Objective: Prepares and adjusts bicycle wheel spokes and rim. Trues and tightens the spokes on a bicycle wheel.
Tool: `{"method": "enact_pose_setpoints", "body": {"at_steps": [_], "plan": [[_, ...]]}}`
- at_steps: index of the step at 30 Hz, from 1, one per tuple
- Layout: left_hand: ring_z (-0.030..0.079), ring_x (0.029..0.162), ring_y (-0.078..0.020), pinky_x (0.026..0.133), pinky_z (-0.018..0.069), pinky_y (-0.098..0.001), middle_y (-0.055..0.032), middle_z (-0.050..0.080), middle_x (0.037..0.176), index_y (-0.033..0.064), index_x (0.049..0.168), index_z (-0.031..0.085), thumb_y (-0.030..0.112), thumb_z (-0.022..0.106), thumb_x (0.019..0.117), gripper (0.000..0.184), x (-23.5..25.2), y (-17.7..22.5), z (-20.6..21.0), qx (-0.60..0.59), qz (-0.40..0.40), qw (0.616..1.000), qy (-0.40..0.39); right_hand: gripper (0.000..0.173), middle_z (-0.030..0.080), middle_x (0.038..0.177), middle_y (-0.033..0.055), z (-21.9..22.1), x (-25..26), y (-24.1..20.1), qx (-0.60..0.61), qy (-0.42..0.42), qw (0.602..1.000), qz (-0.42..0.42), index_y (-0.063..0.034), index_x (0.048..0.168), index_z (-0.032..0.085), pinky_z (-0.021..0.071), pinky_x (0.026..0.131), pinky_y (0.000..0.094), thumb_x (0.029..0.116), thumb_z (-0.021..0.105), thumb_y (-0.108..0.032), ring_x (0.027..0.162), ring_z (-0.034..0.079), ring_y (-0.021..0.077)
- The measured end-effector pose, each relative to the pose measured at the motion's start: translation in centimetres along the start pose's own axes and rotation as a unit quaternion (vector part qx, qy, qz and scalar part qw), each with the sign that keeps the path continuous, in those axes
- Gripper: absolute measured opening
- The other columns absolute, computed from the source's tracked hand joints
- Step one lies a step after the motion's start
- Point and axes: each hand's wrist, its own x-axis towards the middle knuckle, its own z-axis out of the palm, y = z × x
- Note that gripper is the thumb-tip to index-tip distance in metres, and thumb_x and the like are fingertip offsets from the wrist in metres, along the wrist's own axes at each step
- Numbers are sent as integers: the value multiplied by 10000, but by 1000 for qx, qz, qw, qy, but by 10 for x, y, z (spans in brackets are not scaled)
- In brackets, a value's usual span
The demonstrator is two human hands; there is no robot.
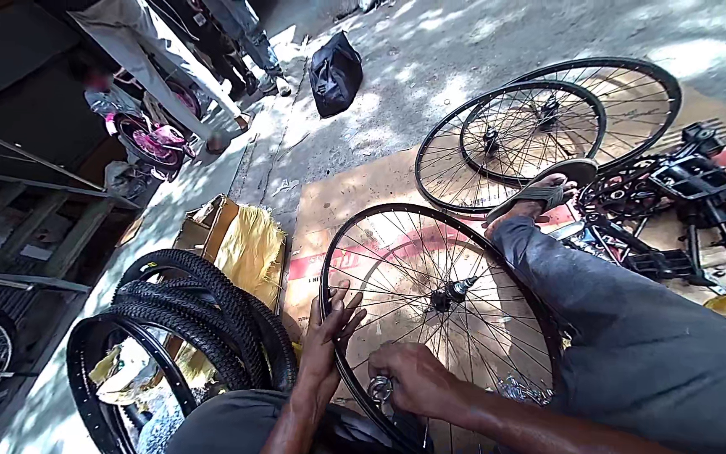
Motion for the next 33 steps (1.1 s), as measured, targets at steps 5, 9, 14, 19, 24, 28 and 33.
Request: {"method": "enact_pose_setpoints", "body": {"at_steps": [5,9,14,19,24,28,33], "plan": [[571,1299,-398,1071,496,-534,-178,476,1523,151,1468,365,102,573,1017,499,-18,-8,-3,17,28,995,-93,277,693,901,118,-21,-24,6,-11,-144,988,-55,-100,1132,630,536,775,566,911,715,-244,849,686,320],[703,1045,-368,930,580,-494,-207,654,1229,125,1412,417,172,435,1090,326,-6,-8,-10,21,1,999,-29,344,707,1067,91,-36,-19,22,116,-230,962,-84,-52,1152,663,571,866,449,910,788,-261,901,692,211],[702,1013,-319,886,578,-445,-181,679,1160,142,1376,451,190,447,1095,285,1,-11,-18,19,-28,999,27,173,676,842,139,11,-20,12,-57,-74,994,-49,-87,1063,635,543,706,566,897,677,-108,808,690,348],[700,1047,-305,895,580,-443,-157,669,1225,158,1396,444,182,454,1093,304,0,-9,-17,22,-29,999,11,371,683,1050,108,-35,-18,21,130,-216,965,-76,-40,1139,655,568,878,432,879,826,-241,934,679,219],[704,1024,-300,872,587,-430,-165,670,1204,163,1397,443,184,449,1094,304,1,-5,-10,26,-23,999,-2,164,690,895,138,-3,-22,9,-27,-92,995,-16,-70,1082,643,551,765,566,919,657,-88,869,694,339],[705,1016,-290,861,590,-417,-148,669,1209,177,1388,443,187,446,1094,295,0,-7,-14,30,-24,999,-5,391,690,1034,143,-31,-20,18,86,-218,970,-67,-39,1193,631,552,873,500,905,799,-245,920,684,282],[710,985,-293,840,595,-413,-165,669,1199,169,1396,448,177,450,1091,305,0,-6,-14,23,-21,999,-7,218,695,912,129,-5,-23,6,-11,-103,995,-3,-81,1110,637,550,774,556,909,701,-135,864,691,328]]}}
